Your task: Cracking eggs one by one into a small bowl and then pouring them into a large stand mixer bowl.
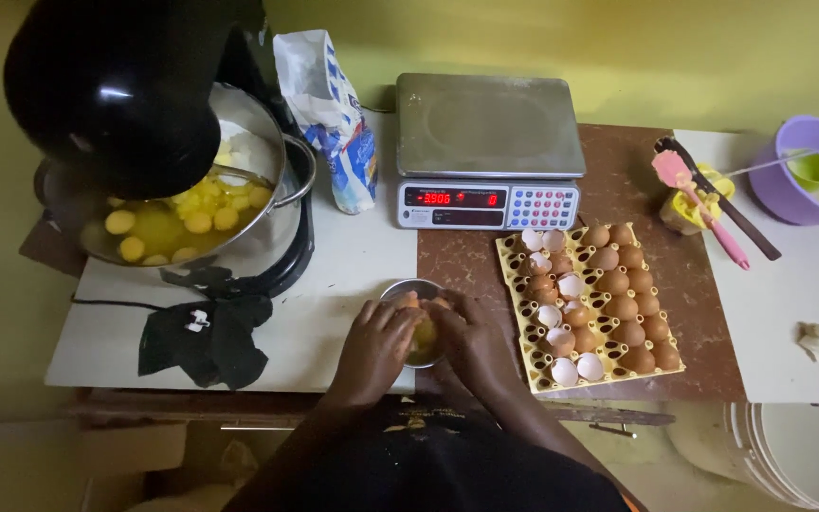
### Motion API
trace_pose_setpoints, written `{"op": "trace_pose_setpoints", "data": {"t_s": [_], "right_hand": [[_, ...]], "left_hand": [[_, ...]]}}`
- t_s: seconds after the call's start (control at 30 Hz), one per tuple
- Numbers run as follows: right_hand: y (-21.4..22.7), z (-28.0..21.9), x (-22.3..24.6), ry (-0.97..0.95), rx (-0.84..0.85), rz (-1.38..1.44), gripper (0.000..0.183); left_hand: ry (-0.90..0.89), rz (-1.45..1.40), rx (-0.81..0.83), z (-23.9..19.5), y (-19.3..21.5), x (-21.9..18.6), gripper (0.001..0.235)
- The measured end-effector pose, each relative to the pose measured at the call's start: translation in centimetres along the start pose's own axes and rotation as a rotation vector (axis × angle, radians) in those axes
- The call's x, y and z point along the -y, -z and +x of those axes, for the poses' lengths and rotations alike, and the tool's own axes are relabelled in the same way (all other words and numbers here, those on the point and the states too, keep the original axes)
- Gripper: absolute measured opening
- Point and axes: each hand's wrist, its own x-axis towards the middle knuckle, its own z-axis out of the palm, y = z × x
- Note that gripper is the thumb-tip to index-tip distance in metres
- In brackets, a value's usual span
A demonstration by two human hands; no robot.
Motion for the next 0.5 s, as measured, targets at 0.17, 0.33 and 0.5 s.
{"op": "trace_pose_setpoints", "data": {"t_s": [0.17,0.33,0.5], "right_hand": [[-0.5,-0.2,-0.4,0.032,-0.074,-0.089,0.028],[-2.3,-2.3,-3.2,-0.011,0.057,-0.053,0.04],[-1.7,-2.9,-2.2,-0.258,0.012,0.165,0.045]], "left_hand": [[-0.108,0.251,-0.111,0.7,0.1,-1.1,0.036],[0.05,0.233,0.086,-0.5,-0.2,-0.9,0.039],[0.787,-0.616,0.181,-0.9,-1.7,-1.1,0.05]]}}
